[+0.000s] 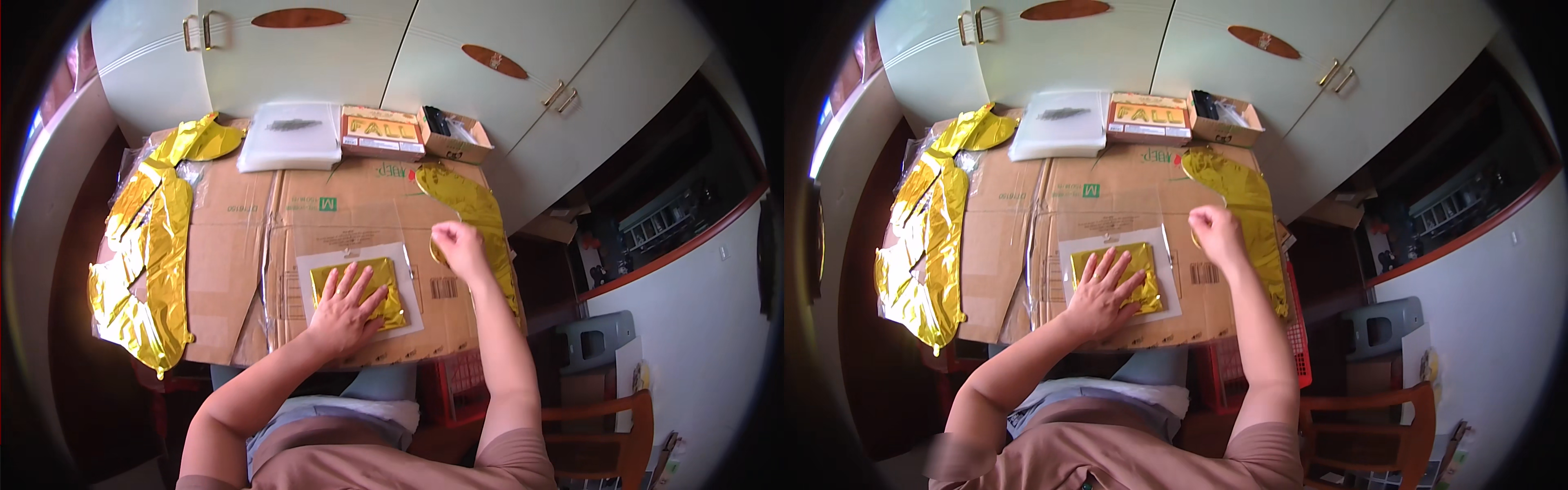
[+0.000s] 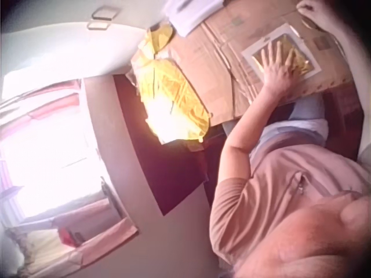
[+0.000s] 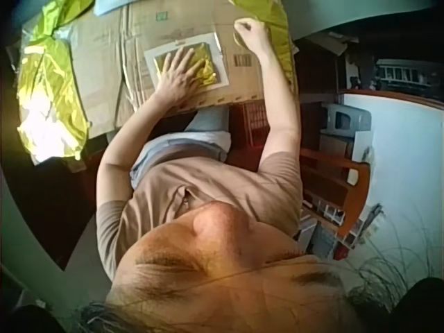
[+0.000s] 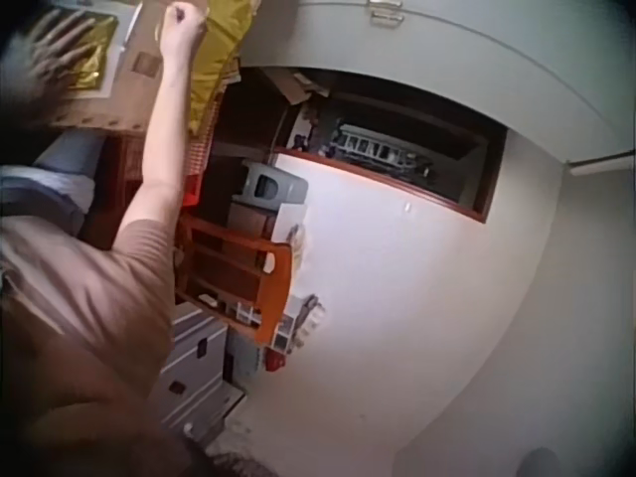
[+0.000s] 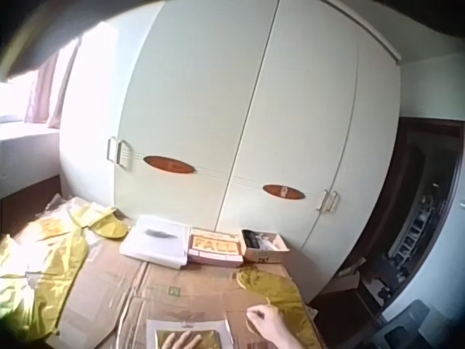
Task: Manually folding gold-colored sheets and placing them into clear plastic protective sleeves.
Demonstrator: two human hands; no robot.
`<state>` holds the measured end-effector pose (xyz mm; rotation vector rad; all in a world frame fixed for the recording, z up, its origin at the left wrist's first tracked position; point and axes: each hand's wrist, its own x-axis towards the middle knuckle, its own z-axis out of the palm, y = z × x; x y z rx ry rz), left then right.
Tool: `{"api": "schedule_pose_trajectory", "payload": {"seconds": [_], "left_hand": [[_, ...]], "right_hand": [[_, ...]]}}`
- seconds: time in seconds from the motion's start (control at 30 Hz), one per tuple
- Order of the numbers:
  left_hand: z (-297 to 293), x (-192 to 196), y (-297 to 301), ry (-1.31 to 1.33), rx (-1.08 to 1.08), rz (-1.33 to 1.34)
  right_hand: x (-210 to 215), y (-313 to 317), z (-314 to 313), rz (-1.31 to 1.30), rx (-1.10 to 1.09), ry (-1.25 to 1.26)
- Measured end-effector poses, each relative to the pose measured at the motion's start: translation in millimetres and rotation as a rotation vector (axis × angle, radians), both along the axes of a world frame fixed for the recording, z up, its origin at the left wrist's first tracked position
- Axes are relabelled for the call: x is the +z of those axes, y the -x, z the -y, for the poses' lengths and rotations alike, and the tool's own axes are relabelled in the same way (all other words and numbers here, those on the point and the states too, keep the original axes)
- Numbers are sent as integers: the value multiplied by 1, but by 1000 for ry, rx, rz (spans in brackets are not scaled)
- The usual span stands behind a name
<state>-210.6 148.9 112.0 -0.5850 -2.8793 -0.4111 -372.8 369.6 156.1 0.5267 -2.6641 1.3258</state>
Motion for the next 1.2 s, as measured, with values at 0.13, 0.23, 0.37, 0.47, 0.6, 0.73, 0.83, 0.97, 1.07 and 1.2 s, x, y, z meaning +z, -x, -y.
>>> {"api": "schedule_pose_trajectory", "payload": {"seconds": [0.13, 0.23, 0.37, 0.47, 0.6, 0.73, 0.83, 0.97, 1.07, 1.2], "left_hand": [[-4, 9, 5, -44, -17, 12], [-3, 17, 7, -56, -15, 55], [4, 22, 9, -167, 4, 97], [10, 21, 11, -351, -17, 82], [16, 17, 13, -457, -12, 112], [18, 17, 14, -471, -25, 151], [18, 16, 12, -475, -21, 131], [16, 17, 18, -480, -43, 93], [14, 17, 13, -459, -49, 49], [6, 19, 8, -327, -74, 8]], "right_hand": [[7, 133, -23, -310, -156, -155], [23, 213, -23, -280, -275, -181], [31, 293, -11, -254, -366, -329], [17, 346, -25, -368, -371, -523], [-1, 367, -12, -38, -202, -754], [16, 348, -16, -212, -111, -773], [61, 303, -19, -388, -112, -998], [97, 215, -54, -528, -151, -1106], [96, 100, -57, -490, 34, -640], [73, -47, -56, -206, 47, -314]]}}
